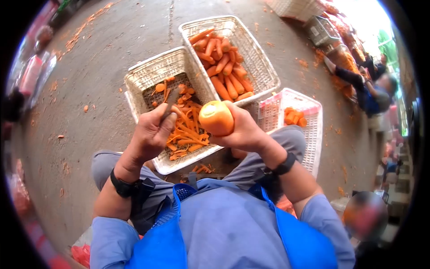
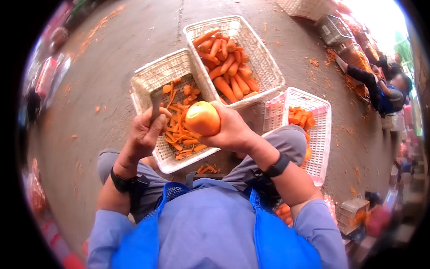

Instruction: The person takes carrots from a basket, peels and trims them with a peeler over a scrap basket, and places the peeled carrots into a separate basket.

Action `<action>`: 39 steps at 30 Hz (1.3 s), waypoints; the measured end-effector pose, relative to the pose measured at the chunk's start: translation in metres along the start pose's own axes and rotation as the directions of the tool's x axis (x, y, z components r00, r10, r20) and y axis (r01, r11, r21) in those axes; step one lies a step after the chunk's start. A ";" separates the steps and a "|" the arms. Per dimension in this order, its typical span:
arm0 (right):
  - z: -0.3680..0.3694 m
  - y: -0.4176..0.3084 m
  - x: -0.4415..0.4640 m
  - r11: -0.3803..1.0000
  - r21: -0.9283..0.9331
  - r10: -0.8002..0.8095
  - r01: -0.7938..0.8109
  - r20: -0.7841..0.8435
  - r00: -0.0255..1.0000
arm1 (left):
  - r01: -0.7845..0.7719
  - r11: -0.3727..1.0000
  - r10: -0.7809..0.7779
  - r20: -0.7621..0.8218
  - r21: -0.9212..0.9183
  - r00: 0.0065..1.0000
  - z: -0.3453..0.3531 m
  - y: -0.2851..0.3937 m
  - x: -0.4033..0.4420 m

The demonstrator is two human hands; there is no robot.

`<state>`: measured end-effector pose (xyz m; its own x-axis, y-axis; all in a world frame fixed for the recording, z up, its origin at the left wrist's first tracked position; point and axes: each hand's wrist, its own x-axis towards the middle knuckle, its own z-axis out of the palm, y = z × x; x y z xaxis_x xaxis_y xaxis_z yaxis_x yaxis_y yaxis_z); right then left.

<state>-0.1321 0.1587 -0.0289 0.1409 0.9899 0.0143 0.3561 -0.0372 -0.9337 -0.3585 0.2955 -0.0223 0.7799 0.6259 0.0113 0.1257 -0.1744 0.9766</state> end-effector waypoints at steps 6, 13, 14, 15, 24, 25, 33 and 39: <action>0.022 0.007 0.036 0.999 -0.011 0.040 -0.039 0.034 0.999 | -0.168 0.907 0.143 0.092 0.385 0.985 -0.011 -0.002 0.004; 0.022 0.019 0.058 0.987 0.074 0.143 -0.145 0.040 0.989 | -0.124 0.820 0.074 0.112 0.558 0.991 -0.010 -0.012 0.021; 0.021 0.022 0.059 0.984 0.092 0.151 -0.154 0.041 0.988 | -0.121 0.815 0.075 0.105 0.566 0.992 -0.008 -0.011 0.022; 0.019 0.020 0.058 0.982 0.062 0.173 -0.176 0.042 0.984 | -0.121 0.811 0.079 0.096 0.573 0.992 -0.006 -0.011 0.023; 0.018 0.032 0.037 0.947 0.216 0.226 -0.237 0.075 0.971 | -0.123 0.767 0.025 0.163 0.630 0.986 0.007 -0.013 0.020; 0.018 0.032 0.035 0.940 0.247 0.227 -0.237 0.070 0.971 | -0.123 0.756 0.023 0.162 0.643 0.987 0.008 -0.012 0.021; 0.019 0.043 0.030 0.962 0.112 0.247 -0.248 0.030 0.969 | -0.096 0.707 -0.042 0.177 0.700 0.983 0.017 -0.015 0.022; 0.022 0.040 0.032 0.975 0.037 0.219 -0.221 0.055 0.974 | -0.110 0.742 0.010 0.153 0.662 0.988 0.023 -0.039 0.023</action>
<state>-0.1333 0.1917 -0.0740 0.1647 0.9638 -0.2096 0.2816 -0.2496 -0.9265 -0.3314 0.2991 -0.0646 0.8659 0.5000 -0.0123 0.4132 -0.7012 0.5810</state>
